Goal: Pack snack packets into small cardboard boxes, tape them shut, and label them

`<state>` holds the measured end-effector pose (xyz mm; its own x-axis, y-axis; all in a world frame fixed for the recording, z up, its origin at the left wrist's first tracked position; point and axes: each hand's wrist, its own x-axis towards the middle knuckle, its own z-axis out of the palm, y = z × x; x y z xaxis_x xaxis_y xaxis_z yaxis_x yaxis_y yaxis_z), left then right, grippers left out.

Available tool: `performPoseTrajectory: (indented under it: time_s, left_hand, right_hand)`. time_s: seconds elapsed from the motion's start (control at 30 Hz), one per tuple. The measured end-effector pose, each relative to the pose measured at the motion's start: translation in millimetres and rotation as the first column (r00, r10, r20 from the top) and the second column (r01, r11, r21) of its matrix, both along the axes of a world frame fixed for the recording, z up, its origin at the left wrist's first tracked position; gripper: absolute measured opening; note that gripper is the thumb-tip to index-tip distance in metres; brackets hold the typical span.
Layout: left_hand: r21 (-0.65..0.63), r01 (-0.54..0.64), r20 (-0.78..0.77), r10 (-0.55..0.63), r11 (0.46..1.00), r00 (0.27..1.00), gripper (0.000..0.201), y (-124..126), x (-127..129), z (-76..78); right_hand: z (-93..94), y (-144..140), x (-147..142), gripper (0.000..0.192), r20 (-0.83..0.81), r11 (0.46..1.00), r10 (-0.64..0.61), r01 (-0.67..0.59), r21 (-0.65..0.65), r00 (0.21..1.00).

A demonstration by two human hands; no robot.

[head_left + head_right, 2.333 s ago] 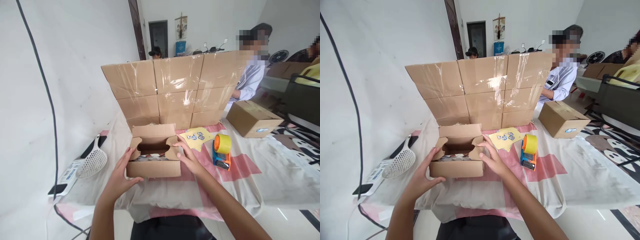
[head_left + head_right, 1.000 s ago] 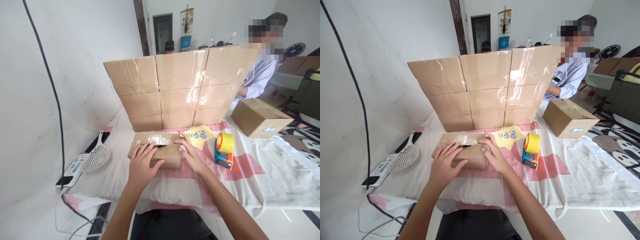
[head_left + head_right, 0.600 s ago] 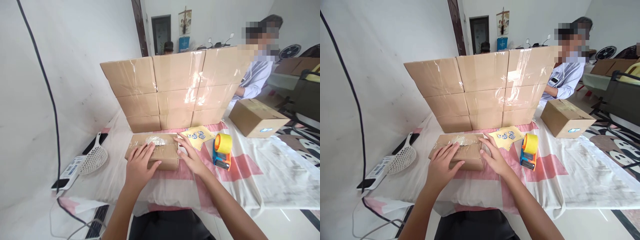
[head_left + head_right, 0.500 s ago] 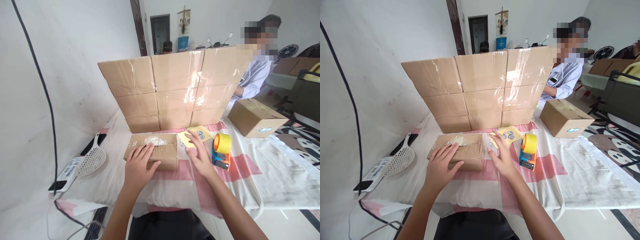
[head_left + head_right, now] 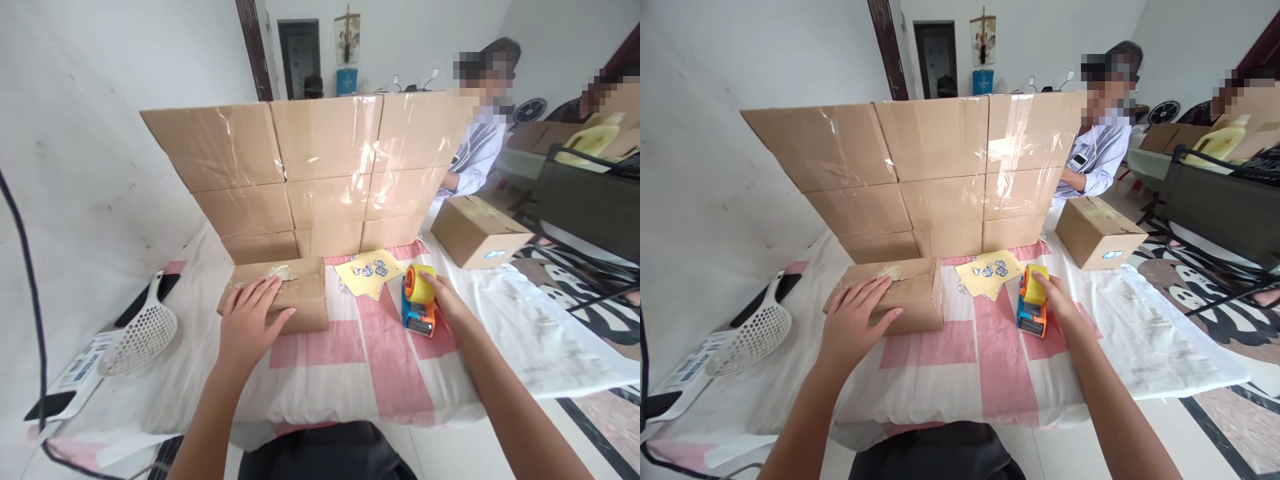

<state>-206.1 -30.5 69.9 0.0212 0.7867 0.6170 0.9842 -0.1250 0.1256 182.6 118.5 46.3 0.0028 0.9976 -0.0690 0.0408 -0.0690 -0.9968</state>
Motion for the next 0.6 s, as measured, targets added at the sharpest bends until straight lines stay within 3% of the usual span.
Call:
performPoseTrajectory:
  time_s: [0.1,0.27,0.37,0.43,0.5,0.57,0.6]
  left_hand:
    - [-0.023,-0.012,0.008,0.012,1.000,1.000,0.048,5.1,-3.6,1.6]
    - [-0.117,-0.055,-0.013,0.054,0.992,0.998,0.060,4.2,1.3,19.7]
    - [-0.007,-0.060,-0.014,0.060,0.998,0.998,0.062,0.6,20.9,26.3]
    - [0.161,0.006,0.021,-0.010,0.987,1.000,0.045,-3.0,45.5,18.9]
    - [0.271,0.141,0.097,-0.172,0.952,0.980,0.020,-5.1,77.6,2.9]
    - [0.156,0.325,0.279,-0.358,0.933,0.891,0.013,-2.3,111.1,-15.2]
    - [0.023,0.364,0.454,-0.334,0.931,0.826,0.018,1.6,126.0,-22.7]
  right_hand:
    - [1.3,-4.5,-7.2,0.040,-0.051,0.995,0.082,-0.084,-0.051,0.995]
    - [3.2,-15.1,-16.0,0.039,-0.145,0.994,0.109,-0.108,0.018,0.983]
    - [17.8,-23.9,-29.1,0.033,-0.222,0.989,0.140,-0.129,0.066,0.965]
    - [29.7,-26.8,-41.8,0.033,-0.264,0.983,0.178,-0.158,0.096,0.948]
    - [37.5,-26.4,-56.4,0.035,-0.285,0.972,0.223,-0.191,0.136,0.932]
    - [38.1,-24.8,-70.7,0.039,-0.291,0.957,0.265,-0.214,0.194,0.919]
    - [35.7,-24.4,-76.8,0.041,-0.290,0.949,0.283,-0.223,0.223,0.914]
